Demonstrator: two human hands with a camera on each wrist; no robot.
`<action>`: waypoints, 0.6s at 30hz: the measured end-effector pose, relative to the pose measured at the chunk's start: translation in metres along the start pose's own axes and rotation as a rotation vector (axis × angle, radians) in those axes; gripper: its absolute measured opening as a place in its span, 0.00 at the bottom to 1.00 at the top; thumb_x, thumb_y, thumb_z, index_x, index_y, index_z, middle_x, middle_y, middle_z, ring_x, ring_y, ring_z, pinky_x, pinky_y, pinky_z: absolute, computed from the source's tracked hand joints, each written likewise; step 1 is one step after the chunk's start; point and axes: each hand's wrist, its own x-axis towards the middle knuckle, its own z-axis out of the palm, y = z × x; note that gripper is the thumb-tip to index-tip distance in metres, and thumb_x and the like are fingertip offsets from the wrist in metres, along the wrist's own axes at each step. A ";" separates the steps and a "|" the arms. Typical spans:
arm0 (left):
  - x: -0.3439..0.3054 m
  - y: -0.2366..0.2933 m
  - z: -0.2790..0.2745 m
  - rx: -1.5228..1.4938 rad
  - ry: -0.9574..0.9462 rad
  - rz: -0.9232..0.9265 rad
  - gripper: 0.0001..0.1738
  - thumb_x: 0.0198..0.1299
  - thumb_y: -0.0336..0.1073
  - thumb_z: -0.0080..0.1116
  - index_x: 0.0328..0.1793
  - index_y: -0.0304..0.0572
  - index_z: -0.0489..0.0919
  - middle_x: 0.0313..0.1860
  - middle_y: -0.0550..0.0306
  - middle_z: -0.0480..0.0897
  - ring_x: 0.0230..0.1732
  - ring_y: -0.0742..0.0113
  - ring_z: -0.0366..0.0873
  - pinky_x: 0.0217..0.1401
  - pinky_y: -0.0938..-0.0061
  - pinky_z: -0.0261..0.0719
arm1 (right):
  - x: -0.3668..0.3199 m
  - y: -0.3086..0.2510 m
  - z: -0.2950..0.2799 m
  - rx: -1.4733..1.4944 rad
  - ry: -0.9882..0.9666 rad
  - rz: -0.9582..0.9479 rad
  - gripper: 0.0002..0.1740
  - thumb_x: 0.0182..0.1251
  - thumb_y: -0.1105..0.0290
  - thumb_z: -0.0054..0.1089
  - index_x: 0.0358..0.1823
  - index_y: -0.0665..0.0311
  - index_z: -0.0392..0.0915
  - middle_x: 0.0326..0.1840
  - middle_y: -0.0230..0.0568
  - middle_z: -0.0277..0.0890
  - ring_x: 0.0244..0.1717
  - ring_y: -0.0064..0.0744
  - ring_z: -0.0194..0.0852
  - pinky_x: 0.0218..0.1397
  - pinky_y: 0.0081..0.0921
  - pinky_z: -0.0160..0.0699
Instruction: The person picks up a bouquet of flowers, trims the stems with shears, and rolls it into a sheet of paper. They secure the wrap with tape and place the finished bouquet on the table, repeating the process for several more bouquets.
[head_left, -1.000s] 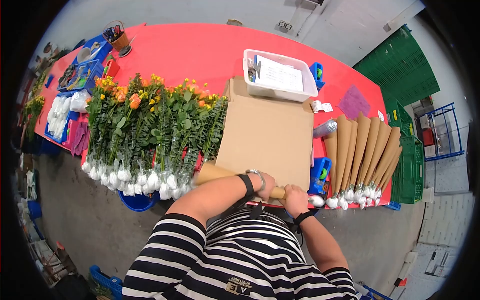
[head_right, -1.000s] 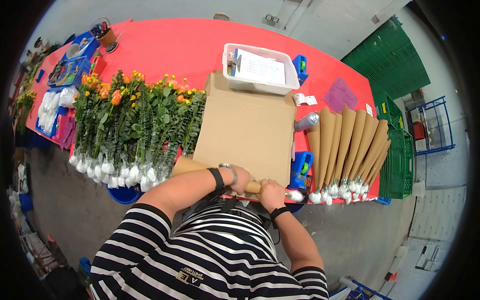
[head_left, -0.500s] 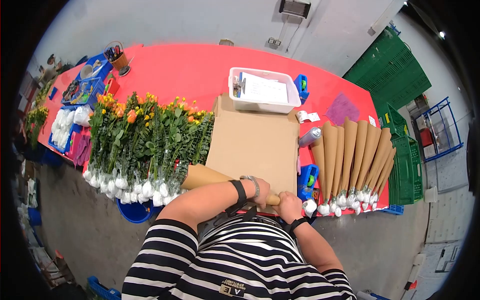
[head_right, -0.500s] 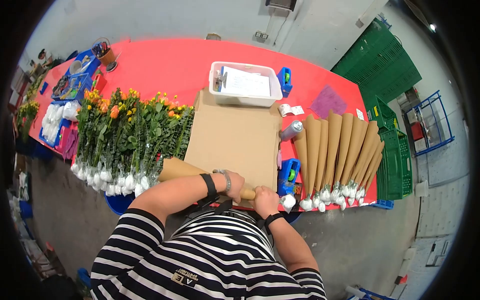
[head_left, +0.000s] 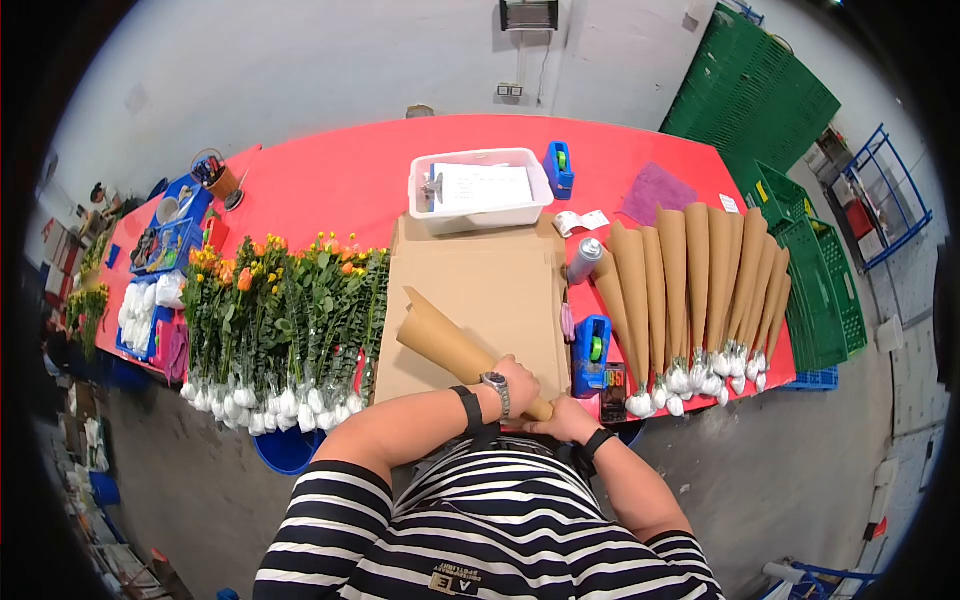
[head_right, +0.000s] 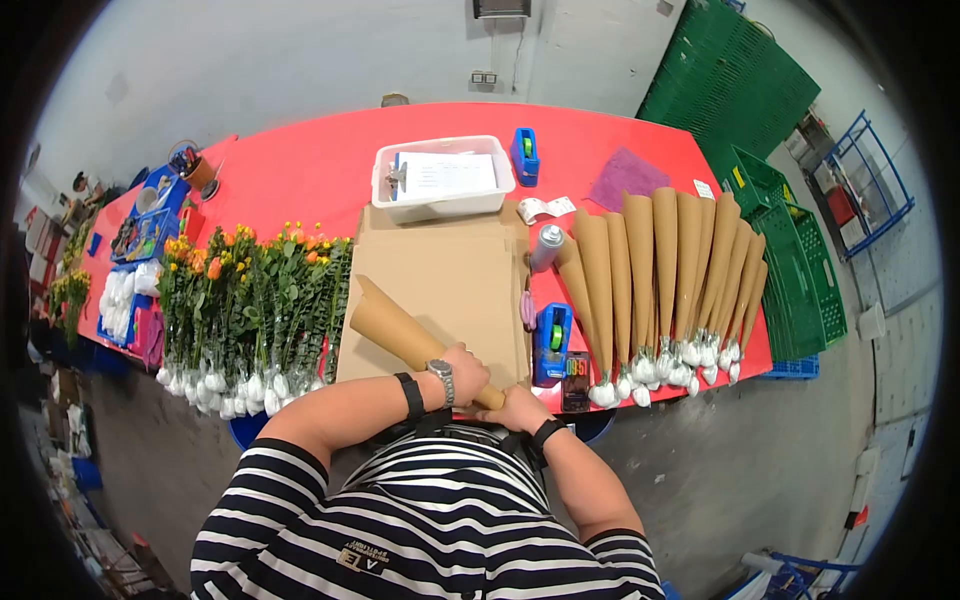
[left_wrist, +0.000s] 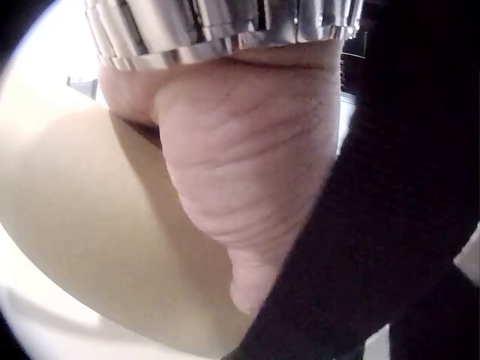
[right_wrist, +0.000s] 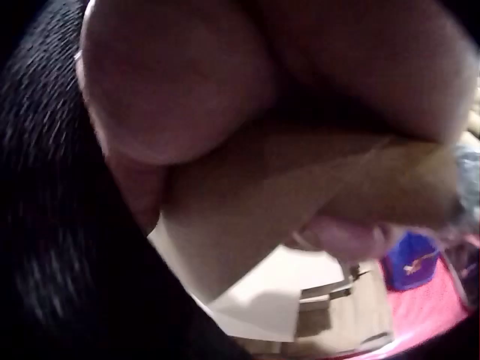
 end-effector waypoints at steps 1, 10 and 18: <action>0.004 0.001 0.000 0.008 -0.006 0.007 0.31 0.45 0.58 0.76 0.46 0.39 0.90 0.43 0.43 0.91 0.47 0.49 0.90 0.51 0.56 0.86 | -0.004 0.003 0.004 0.010 0.005 0.003 0.21 0.51 0.51 0.77 0.32 0.62 0.83 0.35 0.48 0.85 0.38 0.53 0.87 0.43 0.47 0.85; 0.011 0.018 -0.003 -0.007 0.055 -0.078 0.24 0.50 0.52 0.72 0.44 0.39 0.89 0.40 0.44 0.91 0.46 0.49 0.90 0.50 0.56 0.86 | -0.023 0.012 -0.006 -0.196 0.554 -0.208 0.17 0.48 0.55 0.78 0.29 0.60 0.83 0.32 0.47 0.81 0.37 0.49 0.85 0.42 0.44 0.85; 0.001 0.017 -0.036 -0.211 -0.299 -0.144 0.24 0.52 0.50 0.71 0.50 0.42 0.85 0.40 0.48 0.91 0.46 0.51 0.90 0.51 0.58 0.83 | -0.029 0.010 -0.011 -0.215 0.565 -0.249 0.20 0.51 0.51 0.77 0.27 0.61 0.82 0.30 0.46 0.85 0.34 0.47 0.87 0.36 0.40 0.85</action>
